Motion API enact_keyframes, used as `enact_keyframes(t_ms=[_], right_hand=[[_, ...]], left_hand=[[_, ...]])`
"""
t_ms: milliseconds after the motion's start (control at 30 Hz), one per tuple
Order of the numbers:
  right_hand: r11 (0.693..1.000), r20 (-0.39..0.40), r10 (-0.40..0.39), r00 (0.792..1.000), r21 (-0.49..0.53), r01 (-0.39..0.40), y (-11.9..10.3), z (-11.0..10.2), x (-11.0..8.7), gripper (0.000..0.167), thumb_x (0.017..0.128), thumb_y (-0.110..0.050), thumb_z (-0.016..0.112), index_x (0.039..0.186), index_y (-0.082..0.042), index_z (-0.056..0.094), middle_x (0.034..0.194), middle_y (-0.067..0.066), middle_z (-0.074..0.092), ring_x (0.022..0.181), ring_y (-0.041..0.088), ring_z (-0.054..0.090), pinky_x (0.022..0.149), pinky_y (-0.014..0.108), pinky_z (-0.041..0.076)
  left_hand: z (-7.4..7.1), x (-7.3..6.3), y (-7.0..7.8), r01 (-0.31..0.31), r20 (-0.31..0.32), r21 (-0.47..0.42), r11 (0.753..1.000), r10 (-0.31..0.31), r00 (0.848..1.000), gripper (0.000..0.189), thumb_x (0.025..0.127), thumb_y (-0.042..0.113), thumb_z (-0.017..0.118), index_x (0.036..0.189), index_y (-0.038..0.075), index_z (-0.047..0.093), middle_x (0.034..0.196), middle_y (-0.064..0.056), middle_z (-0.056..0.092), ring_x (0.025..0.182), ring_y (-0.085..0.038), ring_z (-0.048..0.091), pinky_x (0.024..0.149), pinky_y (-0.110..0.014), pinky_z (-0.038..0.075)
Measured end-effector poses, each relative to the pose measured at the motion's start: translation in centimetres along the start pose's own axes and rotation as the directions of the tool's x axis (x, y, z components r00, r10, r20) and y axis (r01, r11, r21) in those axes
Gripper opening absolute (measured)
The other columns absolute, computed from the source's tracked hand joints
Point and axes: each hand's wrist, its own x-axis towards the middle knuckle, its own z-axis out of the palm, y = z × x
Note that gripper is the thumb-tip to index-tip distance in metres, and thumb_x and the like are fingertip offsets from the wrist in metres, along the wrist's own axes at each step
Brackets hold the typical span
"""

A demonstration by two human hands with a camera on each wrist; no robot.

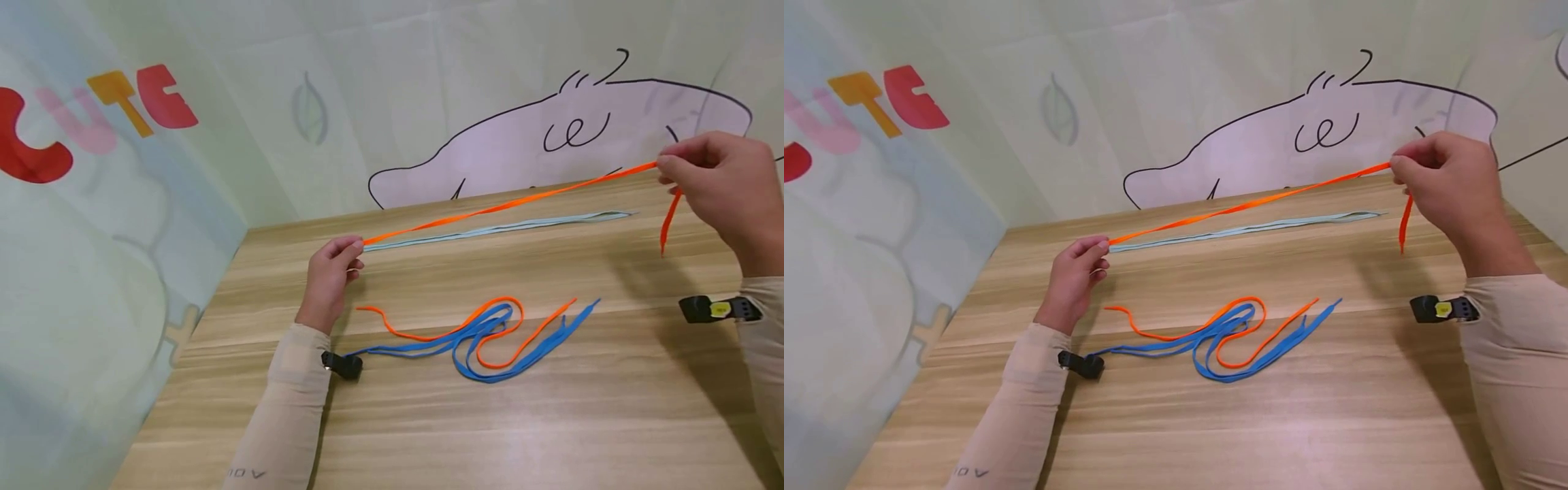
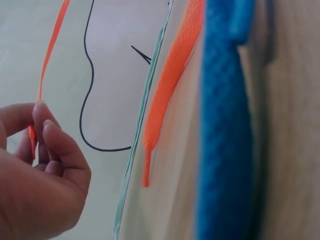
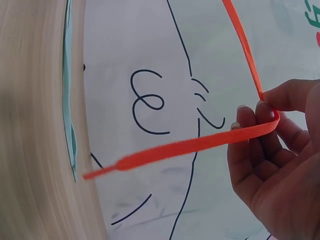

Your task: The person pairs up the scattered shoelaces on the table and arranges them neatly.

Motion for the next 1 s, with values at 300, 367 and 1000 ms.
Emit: enact_keyframes(t_ms=[300,367,1000], right_hand=[[0.998,-0.004,0.061,0.998,-0.026,-0.061,1.0,0.1,0.2,0.029,0.102,-0.038,0.055,0.122,-0.020,0.063,0.096,-0.013,0.056,0.081,0.003,0.054,0.076,0.014,0.043],[0.996,-0.004,0.080,0.997,-0.038,-0.080,1.2,0.2,0.2,0.030,0.102,-0.040,0.054,0.124,-0.021,0.062,0.099,-0.012,0.057,0.082,0.003,0.053,0.079,0.017,0.045],[0.986,0.029,0.160,0.987,-0.060,-0.158,2.7,0.2,0.7,0.033,0.105,-0.037,0.049,0.130,-0.019,0.060,0.107,-0.004,0.057,0.084,0.007,0.055,0.072,0.013,0.046]], left_hand=[[-0.2,0.0,0.2,0.032,-0.019,-0.012,0.999,-0.032,0.999,0.038,0.097,0.019,0.069,0.127,-0.003,0.063,0.094,0.001,0.062,0.069,-0.009,0.060,0.064,-0.020,0.049],[-0.3,-0.1,0.1,0.037,-0.026,-0.007,0.999,-0.037,0.999,0.037,0.097,0.019,0.069,0.127,-0.002,0.063,0.094,0.000,0.062,0.069,-0.009,0.061,0.064,-0.020,0.049],[-0.9,0.3,-0.2,0.053,-0.065,-0.047,0.997,-0.056,0.996,0.026,0.098,0.019,0.068,0.117,0.002,0.066,0.088,0.001,0.065,0.068,-0.009,0.061,0.064,-0.021,0.049]])
